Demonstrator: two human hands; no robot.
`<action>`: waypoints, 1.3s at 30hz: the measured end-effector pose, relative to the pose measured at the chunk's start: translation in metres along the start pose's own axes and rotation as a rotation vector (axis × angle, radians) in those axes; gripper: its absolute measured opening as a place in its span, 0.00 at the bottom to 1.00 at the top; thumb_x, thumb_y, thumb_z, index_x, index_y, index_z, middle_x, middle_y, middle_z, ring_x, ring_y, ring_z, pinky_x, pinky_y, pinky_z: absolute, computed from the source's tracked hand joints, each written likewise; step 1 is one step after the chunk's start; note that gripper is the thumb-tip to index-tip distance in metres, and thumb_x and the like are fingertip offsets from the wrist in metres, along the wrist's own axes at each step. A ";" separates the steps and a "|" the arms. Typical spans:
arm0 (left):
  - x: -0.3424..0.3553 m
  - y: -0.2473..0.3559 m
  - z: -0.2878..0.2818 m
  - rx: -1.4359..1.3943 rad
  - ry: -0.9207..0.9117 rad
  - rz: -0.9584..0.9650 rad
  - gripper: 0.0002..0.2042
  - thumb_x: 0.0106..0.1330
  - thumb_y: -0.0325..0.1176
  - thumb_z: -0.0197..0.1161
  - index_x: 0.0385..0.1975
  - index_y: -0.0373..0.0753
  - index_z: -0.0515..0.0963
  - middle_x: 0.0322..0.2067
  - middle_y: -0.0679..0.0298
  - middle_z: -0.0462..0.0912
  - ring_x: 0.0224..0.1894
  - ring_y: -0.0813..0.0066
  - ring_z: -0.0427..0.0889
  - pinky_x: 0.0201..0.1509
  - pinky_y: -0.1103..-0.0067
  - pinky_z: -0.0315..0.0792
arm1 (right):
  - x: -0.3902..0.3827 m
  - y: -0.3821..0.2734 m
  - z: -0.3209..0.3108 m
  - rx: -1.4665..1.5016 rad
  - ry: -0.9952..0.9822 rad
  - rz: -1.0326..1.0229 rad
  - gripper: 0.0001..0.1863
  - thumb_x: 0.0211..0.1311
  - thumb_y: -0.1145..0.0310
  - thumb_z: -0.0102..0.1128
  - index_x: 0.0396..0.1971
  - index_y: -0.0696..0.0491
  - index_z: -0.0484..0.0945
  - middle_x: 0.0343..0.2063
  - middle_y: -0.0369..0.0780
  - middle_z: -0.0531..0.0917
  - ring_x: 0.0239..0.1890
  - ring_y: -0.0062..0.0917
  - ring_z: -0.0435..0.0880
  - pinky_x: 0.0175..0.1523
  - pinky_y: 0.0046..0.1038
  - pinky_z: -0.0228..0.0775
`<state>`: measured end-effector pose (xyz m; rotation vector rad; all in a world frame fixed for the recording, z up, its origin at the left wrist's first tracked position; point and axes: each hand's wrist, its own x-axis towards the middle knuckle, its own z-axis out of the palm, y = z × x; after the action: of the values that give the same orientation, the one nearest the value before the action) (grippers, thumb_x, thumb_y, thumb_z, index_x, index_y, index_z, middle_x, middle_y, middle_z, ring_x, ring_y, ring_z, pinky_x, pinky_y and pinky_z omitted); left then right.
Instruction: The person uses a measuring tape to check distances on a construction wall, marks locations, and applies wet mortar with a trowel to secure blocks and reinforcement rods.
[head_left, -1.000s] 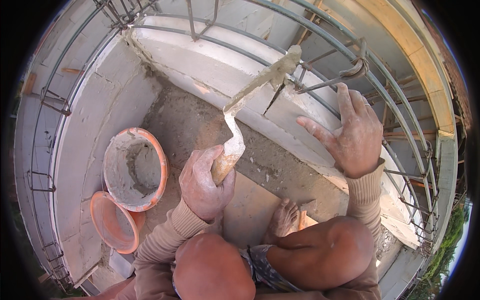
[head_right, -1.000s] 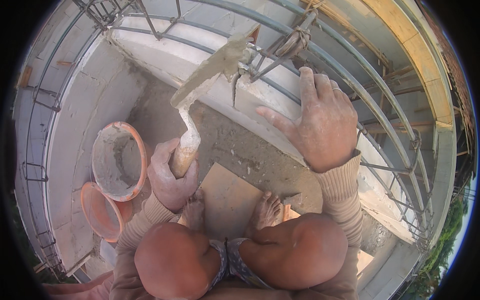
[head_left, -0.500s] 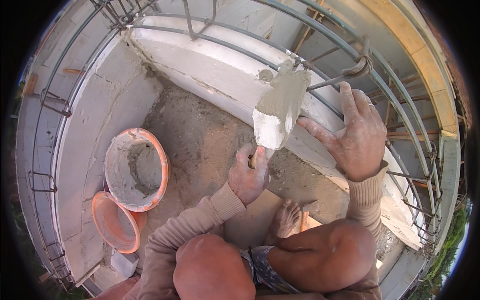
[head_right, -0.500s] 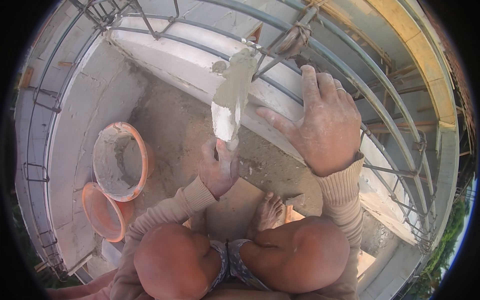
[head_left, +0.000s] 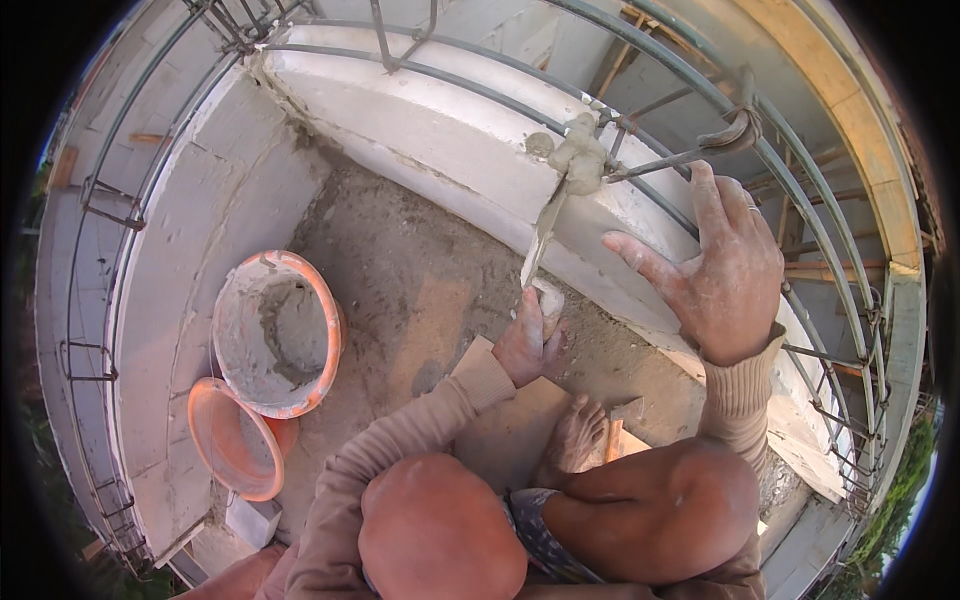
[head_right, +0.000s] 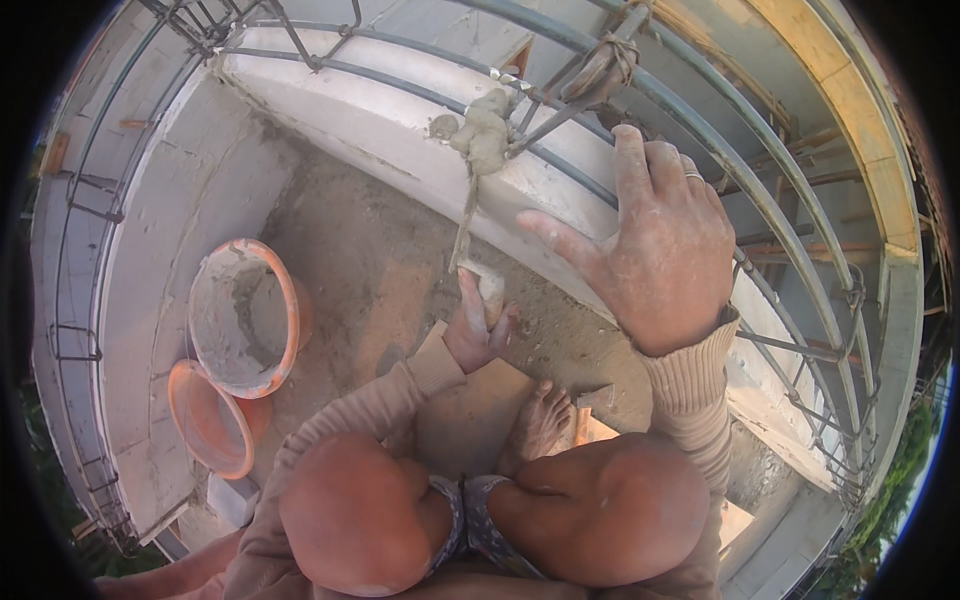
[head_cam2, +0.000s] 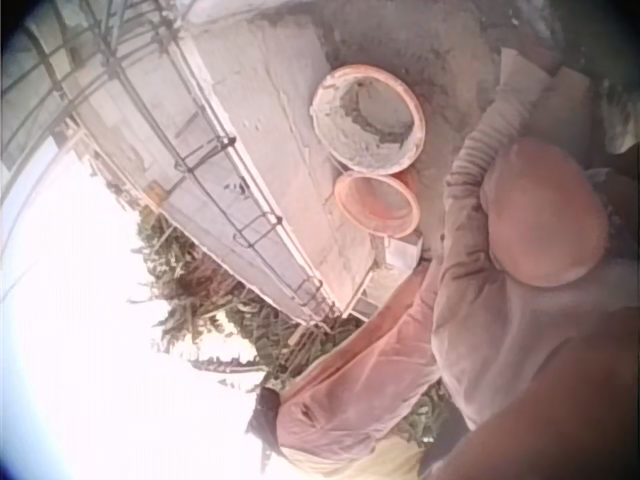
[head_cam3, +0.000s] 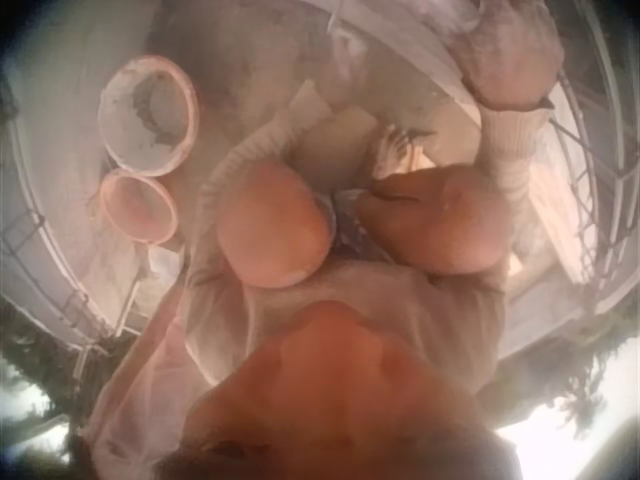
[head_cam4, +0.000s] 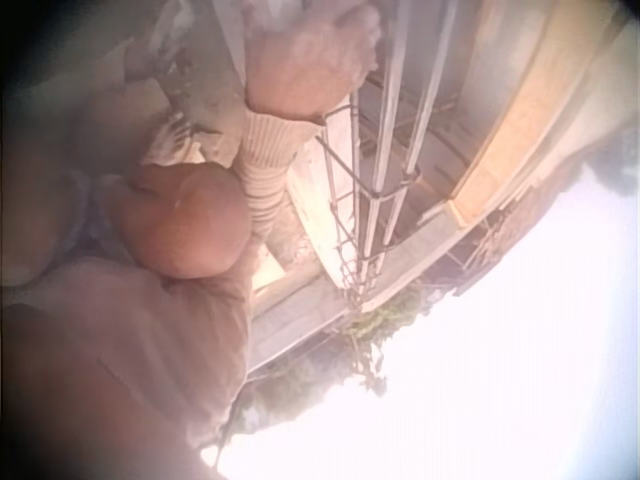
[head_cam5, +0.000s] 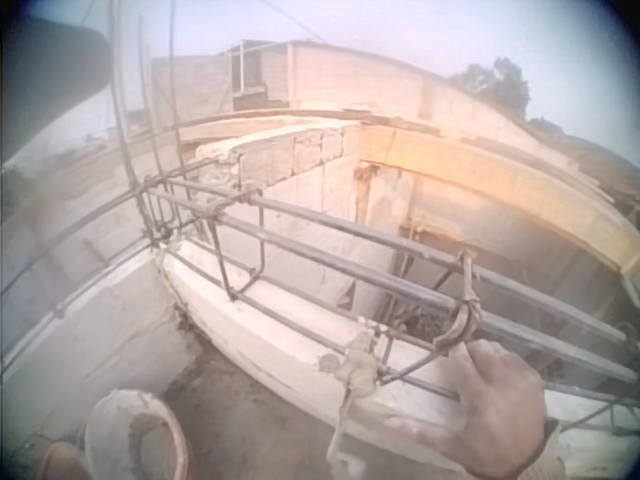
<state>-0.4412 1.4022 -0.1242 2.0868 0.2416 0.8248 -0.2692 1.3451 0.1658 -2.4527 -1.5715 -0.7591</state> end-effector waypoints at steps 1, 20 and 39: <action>-0.005 -0.004 -0.002 0.013 -0.056 -0.075 0.47 0.69 0.23 0.63 0.70 0.15 0.28 0.51 0.34 0.75 0.45 0.44 0.81 0.52 0.62 0.76 | 0.000 0.000 0.000 0.004 0.010 0.001 0.46 0.49 0.32 0.73 0.52 0.62 0.79 0.38 0.47 0.84 0.36 0.40 0.86 0.41 0.36 0.81; 0.047 0.039 -0.092 0.346 0.269 0.305 0.42 0.56 0.21 0.70 0.73 0.50 0.61 0.49 0.45 0.78 0.38 0.51 0.84 0.34 0.65 0.79 | 0.001 -0.002 -0.002 0.002 0.011 0.005 0.46 0.46 0.36 0.77 0.52 0.62 0.80 0.41 0.49 0.85 0.38 0.41 0.87 0.43 0.37 0.81; 0.036 -0.019 -0.097 0.616 0.142 0.220 0.30 0.50 0.21 0.70 0.58 0.46 0.76 0.61 0.48 0.74 0.42 0.55 0.80 0.42 0.64 0.75 | 0.000 -0.004 -0.003 0.068 -0.046 0.082 0.47 0.42 0.39 0.82 0.53 0.65 0.81 0.45 0.52 0.85 0.43 0.44 0.88 0.48 0.38 0.81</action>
<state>-0.4727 1.4934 -0.0818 2.6638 0.3844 1.1384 -0.2737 1.3459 0.1676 -2.4856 -1.4754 -0.6303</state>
